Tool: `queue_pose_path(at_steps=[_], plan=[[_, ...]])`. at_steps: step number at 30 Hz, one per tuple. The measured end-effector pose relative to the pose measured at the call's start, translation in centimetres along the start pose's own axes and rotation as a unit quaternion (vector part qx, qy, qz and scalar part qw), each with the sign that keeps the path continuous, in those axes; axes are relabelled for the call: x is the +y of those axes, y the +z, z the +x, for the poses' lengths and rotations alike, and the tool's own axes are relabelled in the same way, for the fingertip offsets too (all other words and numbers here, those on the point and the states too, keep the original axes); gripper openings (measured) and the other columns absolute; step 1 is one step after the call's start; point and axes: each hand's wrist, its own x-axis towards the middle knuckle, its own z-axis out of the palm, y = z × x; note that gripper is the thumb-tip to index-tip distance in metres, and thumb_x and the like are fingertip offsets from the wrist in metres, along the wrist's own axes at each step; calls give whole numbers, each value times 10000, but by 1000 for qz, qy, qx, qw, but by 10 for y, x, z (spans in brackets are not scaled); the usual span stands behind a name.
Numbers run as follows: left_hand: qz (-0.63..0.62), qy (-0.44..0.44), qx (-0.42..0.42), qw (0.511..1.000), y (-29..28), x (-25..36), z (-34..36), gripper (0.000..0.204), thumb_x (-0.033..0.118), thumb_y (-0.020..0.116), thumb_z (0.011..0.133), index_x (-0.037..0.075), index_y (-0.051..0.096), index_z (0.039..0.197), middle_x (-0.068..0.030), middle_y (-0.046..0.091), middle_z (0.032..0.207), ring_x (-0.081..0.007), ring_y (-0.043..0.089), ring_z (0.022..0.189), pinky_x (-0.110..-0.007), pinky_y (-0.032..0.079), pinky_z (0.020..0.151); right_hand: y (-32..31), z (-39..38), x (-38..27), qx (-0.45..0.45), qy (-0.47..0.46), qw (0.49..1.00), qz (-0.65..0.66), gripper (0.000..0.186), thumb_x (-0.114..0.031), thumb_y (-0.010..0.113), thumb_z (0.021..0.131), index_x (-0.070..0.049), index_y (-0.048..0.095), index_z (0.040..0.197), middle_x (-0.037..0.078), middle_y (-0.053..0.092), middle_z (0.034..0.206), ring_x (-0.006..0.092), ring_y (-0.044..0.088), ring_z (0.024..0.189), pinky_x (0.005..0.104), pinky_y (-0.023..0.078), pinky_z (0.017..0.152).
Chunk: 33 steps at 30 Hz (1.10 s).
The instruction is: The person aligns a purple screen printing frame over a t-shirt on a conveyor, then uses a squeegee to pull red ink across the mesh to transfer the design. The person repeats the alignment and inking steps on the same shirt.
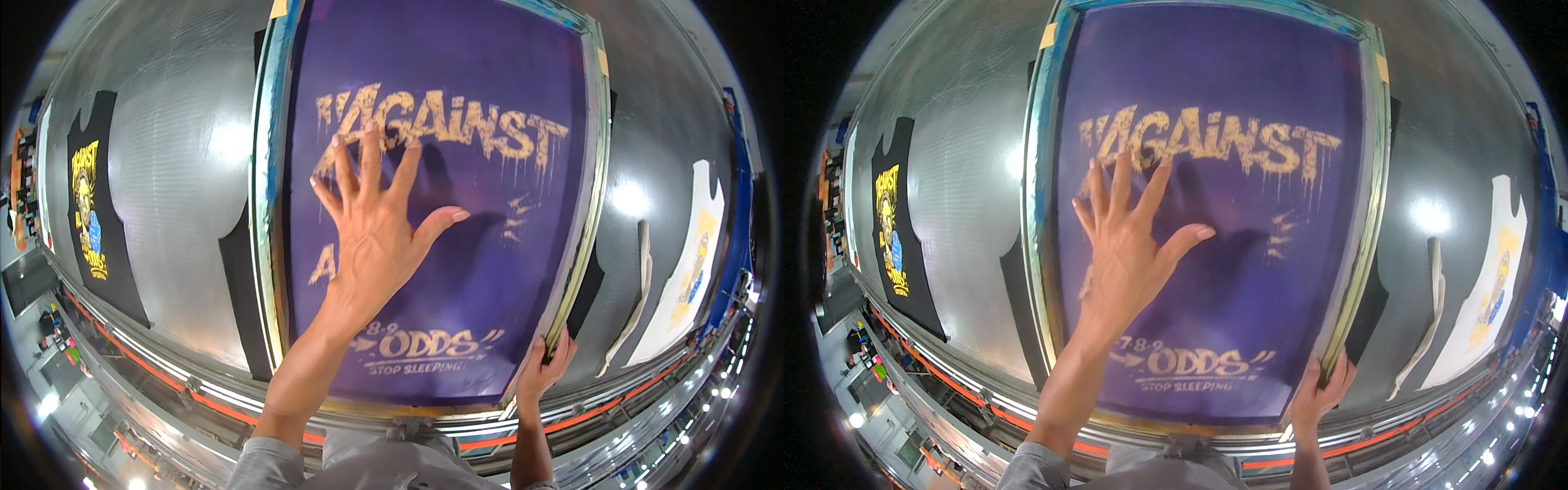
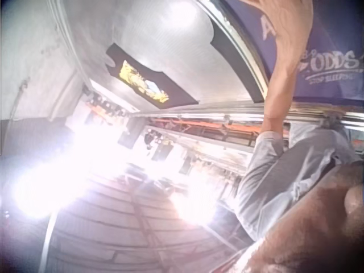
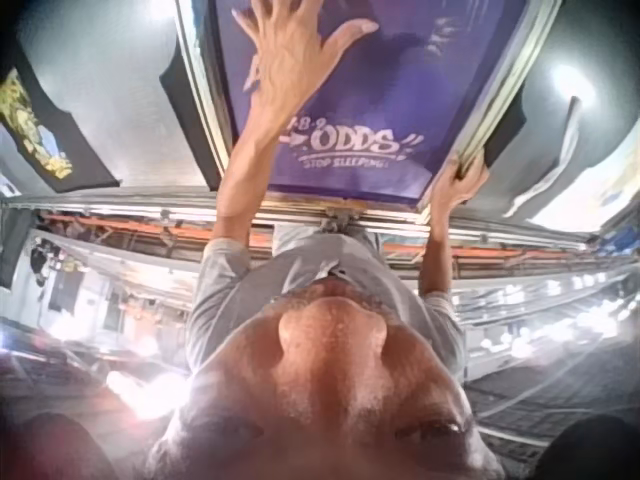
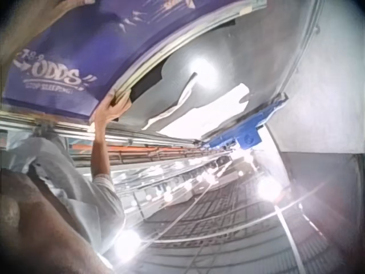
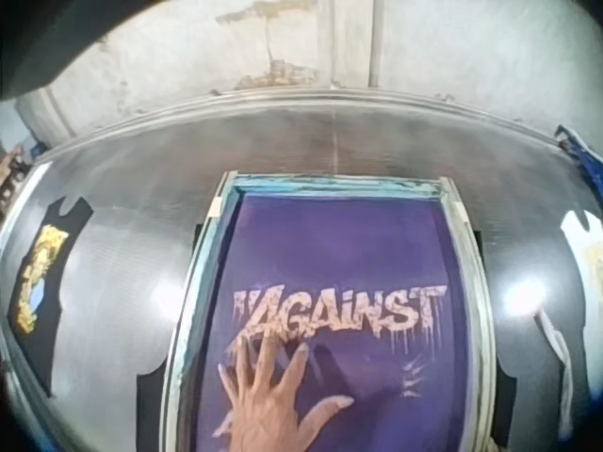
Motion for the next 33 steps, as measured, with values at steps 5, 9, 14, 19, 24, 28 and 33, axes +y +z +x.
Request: queue_pose_path(at_steps=[5,9,14,19,24,28,33], plan=[[3,29,-7,1000,17,17,46,924,791,608,724,187,552,1421,-293,217,1580,-605,77,1440,-858,59,992,4,6,-2,-31,3,999,22,390,-52,548,909,70,503,1276,172,480,1073,271,481,927,366,391,781],[17,20,-51,998,24,20,53,989,843,579,670,217,540,1435,-287,159,1601,-617,23,1436,-877,46,961,4,1,13,-52,9,998,25,404,-63,494,898,107,460,1263,175,429,1080,258,462,922,361,387,797],[19,18,-68,997,25,19,56,1000,838,609,635,237,542,1432,-278,129,1613,-615,5,1438,-887,68,940,6,4,14,-59,37,997,21,401,-89,482,897,98,458,1250,163,400,1100,245,455,952,360,389,807],[13,19,-59,998,27,20,56,994,826,628,629,235,550,1425,-281,134,1611,-618,19,1436,-892,77,932,2,5,11,-75,65,995,17,428,-34,507,847,113,457,1245,217,434,1130,323,448,1027,435,376,889],[22,33,-48,998,24,24,55,991,785,669,650,226,512,1453,-296,169,1596,-629,59,1426,-890,91,937,1,2,18,-55,5,998,19,390,-75,521,914,82,483,1269,182,454,1133,291,491,1002,394,406,878],[-60,38,-22,997,-5,14,43,997,618,782,701,166,413,1509,-306,286,1547,-521,202,1453,-760,179,1079,-1,7,-4,-45,44,997,36,417,-94,631,901,23,525,1286,204,504,1156,354,516,1062,437,411,941],[-120,-93,193,969,-56,-56,-49,634,191,739,875,-35,465,1400,-223,448,1423,-371,381,1349,-497,363,1100,4,5,11,1,-36,999,6,431,-95,721,839,8,577,1233,209,554,1108,404,566,998,456,475,843]])
